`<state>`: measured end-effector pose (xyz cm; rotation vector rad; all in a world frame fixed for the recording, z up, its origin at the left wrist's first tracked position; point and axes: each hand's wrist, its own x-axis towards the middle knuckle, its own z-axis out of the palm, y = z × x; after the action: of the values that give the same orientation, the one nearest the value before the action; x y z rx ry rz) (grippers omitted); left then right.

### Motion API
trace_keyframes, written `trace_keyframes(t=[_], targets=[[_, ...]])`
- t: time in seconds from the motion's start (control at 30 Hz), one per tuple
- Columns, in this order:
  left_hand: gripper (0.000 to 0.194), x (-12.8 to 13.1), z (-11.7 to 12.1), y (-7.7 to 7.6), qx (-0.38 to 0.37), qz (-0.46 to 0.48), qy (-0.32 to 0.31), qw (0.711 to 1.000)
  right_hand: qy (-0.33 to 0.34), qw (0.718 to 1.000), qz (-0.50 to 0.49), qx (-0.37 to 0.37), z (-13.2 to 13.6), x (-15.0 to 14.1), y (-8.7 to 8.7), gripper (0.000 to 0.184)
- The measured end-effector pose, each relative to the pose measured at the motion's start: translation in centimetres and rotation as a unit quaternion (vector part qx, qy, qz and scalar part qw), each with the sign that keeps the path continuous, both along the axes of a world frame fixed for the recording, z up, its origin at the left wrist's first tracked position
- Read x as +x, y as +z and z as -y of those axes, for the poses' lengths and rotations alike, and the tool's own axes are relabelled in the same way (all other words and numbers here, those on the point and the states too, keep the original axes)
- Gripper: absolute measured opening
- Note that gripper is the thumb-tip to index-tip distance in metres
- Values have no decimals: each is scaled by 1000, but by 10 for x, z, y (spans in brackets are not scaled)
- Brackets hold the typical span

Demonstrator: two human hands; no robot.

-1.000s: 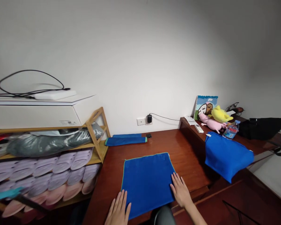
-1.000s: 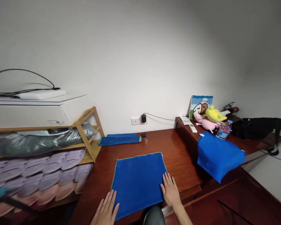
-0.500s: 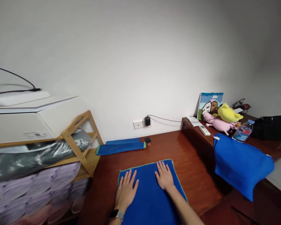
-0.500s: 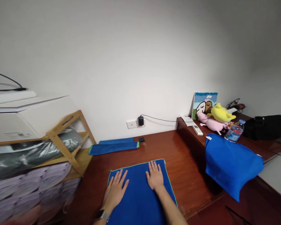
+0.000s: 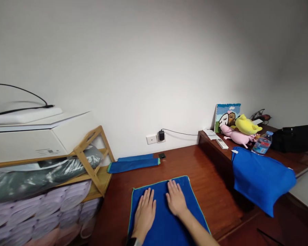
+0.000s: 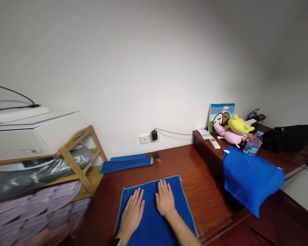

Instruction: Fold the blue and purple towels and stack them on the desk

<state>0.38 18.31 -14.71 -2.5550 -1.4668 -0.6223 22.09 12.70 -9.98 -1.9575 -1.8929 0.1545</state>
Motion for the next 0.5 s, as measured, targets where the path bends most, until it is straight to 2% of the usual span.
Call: trace_keyframes(t=[0.1, 0.17, 0.23, 0.3, 0.4, 0.5], targets=[[57, 14, 0, -3, -39, -25, -10, 999, 62, 998, -18, 8, -7, -45, -9, 62], [58, 16, -3, -6, -61, -31, 14, 998, 68, 997, -18, -15, -12, -49, -13, 62], [60, 14, -5, -9, -67, -25, 45, 996, 54, 998, -10, -39, -15, -30, -14, 63], [63, 13, -4, -11, -65, -14, 64, 996, 19, 998, 7, -59, -14, 4, -14, 63], [64, 14, -2, -13, -60, 4, 70, 996, -43, 994, 39, -95, -9, 59, -10, 64], [64, 15, -3, -9, -66, 17, 62, 996, -45, 990, 59, -118, -5, 92, 0, 65]])
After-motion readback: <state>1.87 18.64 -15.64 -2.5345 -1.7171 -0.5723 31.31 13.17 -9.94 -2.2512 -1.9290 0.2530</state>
